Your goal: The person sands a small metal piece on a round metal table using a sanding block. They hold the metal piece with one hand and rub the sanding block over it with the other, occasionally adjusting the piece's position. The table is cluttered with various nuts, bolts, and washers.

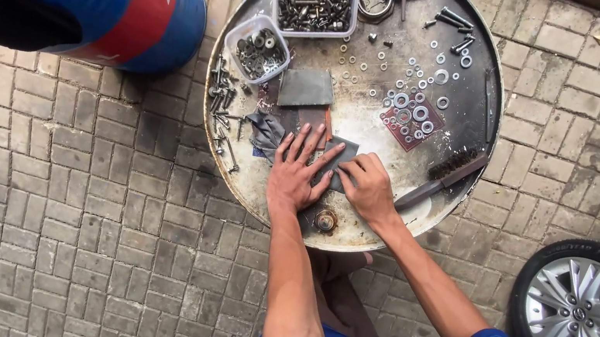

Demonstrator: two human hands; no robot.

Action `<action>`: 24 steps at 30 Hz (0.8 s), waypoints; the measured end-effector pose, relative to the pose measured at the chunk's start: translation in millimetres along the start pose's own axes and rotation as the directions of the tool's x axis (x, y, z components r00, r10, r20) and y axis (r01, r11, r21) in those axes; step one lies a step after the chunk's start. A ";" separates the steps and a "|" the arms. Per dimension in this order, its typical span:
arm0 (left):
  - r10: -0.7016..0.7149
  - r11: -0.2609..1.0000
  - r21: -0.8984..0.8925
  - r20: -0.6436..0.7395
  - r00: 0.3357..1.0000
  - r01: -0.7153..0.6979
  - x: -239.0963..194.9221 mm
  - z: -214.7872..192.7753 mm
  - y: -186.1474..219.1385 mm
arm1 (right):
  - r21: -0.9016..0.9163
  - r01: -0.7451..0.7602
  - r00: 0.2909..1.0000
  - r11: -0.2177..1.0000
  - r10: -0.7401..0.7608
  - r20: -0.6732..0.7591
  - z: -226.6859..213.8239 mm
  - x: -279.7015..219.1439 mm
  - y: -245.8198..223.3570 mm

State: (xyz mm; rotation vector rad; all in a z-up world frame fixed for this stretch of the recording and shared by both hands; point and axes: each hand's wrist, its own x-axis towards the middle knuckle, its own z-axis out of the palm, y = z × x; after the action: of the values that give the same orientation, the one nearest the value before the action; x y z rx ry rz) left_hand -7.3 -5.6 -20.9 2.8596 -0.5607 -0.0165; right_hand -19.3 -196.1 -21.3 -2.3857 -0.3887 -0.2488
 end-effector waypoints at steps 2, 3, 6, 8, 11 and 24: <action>-0.001 1.000 0.006 0.020 1.000 0.001 -2.5 1.4 -0.3 | -0.026 0.006 1.000 1.000 -0.006 -0.001 1.7 -2.8 -4.2; -0.005 1.000 0.011 0.035 0.999 0.004 -1.5 1.2 -1.2 | -0.052 0.016 1.000 0.999 -0.016 -0.002 2.2 -1.6 -6.0; 0.019 1.000 -0.020 -0.032 0.999 -0.020 2.7 -6.7 -0.1 | -0.021 -0.014 1.000 1.000 0.014 0.008 0.8 1.9 2.2; 0.027 0.999 -0.030 -0.079 0.997 -0.030 1.0 -11.8 0.6 | 0.010 -0.037 0.999 0.999 0.037 -0.003 -1.0 3.1 6.8; 0.030 0.998 -0.053 -0.141 0.990 -0.038 2.0 -11.5 0.4 | 0.032 -0.038 0.999 0.999 0.037 0.040 1.3 -1.2 0.9; 0.052 0.989 -0.123 -0.260 0.964 -0.087 7.8 -18.5 -1.2 | -0.039 -0.126 0.966 0.991 0.132 0.225 0.6 0.5 29.4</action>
State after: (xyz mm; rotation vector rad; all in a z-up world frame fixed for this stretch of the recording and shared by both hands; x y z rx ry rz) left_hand 1.3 -3.4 -2.8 2.6537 -0.5816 0.3120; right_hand -8.7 -216.6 -39.6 -2.4591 -0.3340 0.0805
